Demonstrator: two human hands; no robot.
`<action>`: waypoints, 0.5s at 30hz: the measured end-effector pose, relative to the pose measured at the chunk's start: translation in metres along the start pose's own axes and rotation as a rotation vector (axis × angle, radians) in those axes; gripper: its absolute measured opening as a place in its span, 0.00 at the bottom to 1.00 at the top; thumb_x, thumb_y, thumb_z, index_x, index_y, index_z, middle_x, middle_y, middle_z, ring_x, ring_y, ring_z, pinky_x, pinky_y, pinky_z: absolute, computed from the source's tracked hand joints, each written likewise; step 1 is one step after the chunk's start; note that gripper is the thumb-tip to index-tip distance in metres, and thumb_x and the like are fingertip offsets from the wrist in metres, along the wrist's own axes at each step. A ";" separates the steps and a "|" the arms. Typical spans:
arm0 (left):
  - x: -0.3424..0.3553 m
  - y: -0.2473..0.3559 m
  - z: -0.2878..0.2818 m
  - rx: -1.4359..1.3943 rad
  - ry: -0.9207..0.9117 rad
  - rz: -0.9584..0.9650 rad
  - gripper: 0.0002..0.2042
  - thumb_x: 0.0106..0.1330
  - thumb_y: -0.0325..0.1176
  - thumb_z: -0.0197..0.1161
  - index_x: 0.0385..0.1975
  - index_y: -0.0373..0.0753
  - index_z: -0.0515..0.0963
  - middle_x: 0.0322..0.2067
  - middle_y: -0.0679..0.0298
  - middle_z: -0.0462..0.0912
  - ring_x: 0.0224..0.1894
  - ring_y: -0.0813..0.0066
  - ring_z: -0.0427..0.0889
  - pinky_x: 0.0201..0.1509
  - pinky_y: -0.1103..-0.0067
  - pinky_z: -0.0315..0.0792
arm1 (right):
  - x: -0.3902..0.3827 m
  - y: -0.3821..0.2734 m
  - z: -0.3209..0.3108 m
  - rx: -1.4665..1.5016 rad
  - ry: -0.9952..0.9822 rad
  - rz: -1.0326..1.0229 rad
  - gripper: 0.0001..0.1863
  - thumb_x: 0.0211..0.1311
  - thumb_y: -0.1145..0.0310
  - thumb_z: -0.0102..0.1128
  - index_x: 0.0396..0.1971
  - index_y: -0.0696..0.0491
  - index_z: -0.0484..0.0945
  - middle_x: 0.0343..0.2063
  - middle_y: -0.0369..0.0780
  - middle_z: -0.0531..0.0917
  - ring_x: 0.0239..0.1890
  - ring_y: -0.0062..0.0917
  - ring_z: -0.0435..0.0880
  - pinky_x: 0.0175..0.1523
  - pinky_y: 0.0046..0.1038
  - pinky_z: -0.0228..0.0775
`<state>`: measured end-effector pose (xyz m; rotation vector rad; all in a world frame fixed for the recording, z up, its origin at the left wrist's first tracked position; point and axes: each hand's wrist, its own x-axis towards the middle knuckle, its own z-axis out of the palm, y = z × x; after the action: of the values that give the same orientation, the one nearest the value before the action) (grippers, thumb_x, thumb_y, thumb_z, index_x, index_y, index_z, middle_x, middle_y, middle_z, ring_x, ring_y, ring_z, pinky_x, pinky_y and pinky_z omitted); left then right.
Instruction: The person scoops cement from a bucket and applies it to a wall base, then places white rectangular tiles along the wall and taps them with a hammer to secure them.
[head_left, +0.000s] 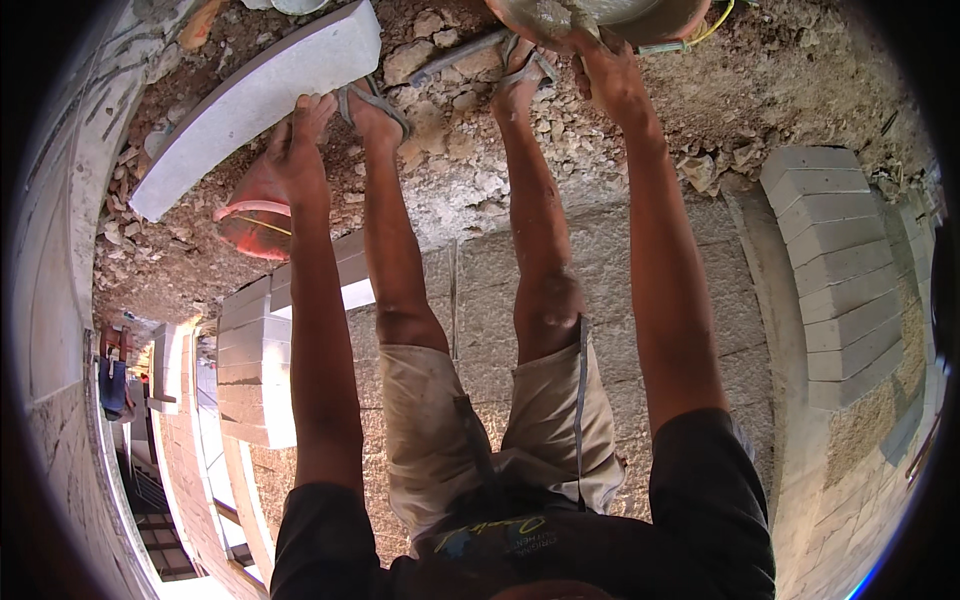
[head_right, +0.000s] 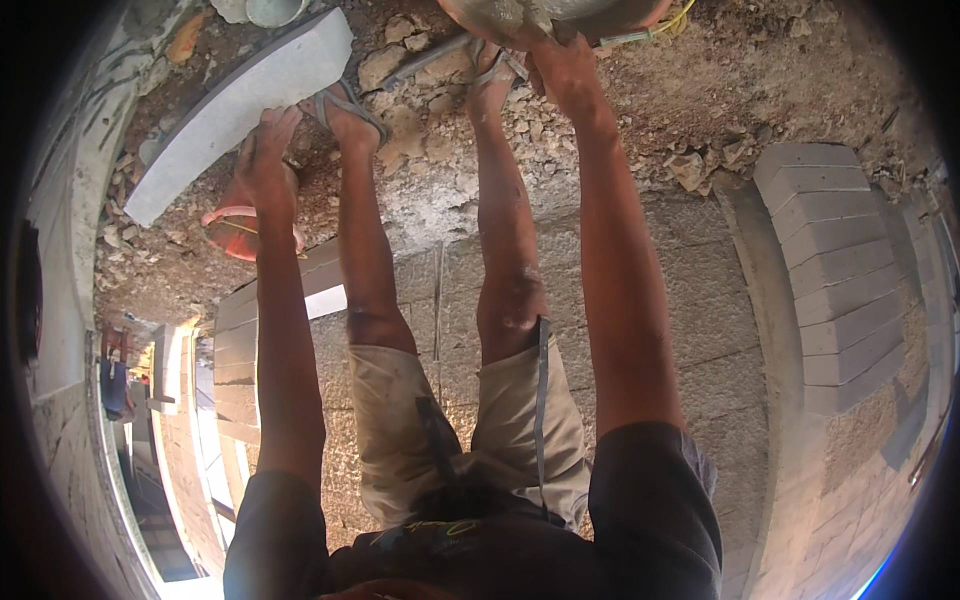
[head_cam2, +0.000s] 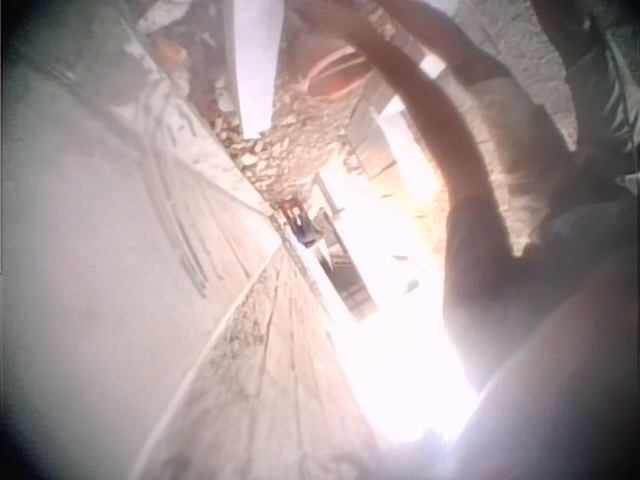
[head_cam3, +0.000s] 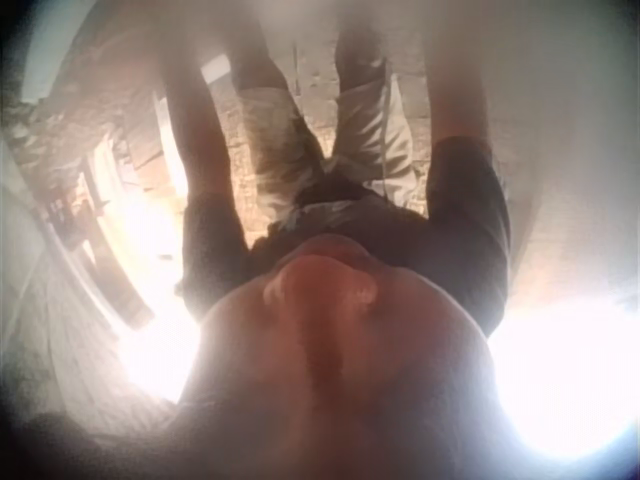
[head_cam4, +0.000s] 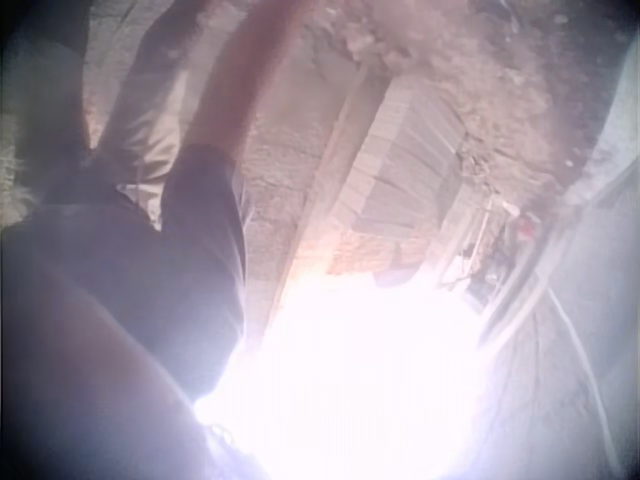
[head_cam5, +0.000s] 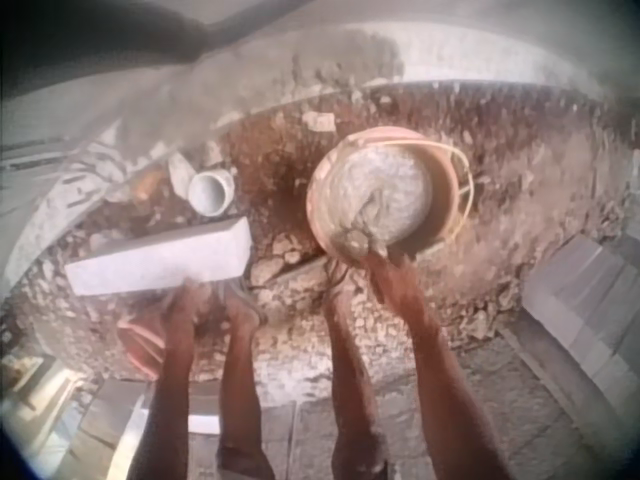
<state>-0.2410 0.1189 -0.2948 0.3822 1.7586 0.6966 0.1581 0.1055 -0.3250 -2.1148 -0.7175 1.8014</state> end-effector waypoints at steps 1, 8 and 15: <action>-0.002 -0.005 -0.001 -0.033 -0.036 0.023 0.16 0.73 0.31 0.68 0.50 0.22 0.81 0.47 0.51 0.89 0.50 0.69 0.88 0.59 0.77 0.78 | -0.006 0.000 -0.003 0.015 0.010 0.069 0.17 0.71 0.52 0.59 0.41 0.53 0.81 0.21 0.31 0.75 0.18 0.18 0.70 0.23 0.26 0.62; -0.021 -0.045 0.016 0.311 -0.169 -0.004 0.12 0.71 0.25 0.68 0.51 0.27 0.84 0.47 0.55 0.89 0.52 0.71 0.88 0.59 0.78 0.79 | -0.042 0.013 -0.012 0.218 0.051 0.214 0.16 0.67 0.55 0.60 0.35 0.55 0.80 0.15 0.34 0.73 0.15 0.17 0.69 0.22 0.25 0.62; 0.018 -0.016 -0.006 0.530 0.027 0.373 0.13 0.69 0.26 0.70 0.52 0.33 0.84 0.52 0.54 0.87 0.55 0.68 0.85 0.60 0.76 0.77 | -0.060 0.024 -0.026 0.235 0.074 0.224 0.16 0.68 0.55 0.56 0.30 0.54 0.77 0.17 0.36 0.73 0.14 0.20 0.68 0.22 0.27 0.60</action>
<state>-0.2503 0.1155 -0.3182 1.0865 1.9064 0.4804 0.1818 0.0564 -0.2819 -2.1579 -0.2432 1.8027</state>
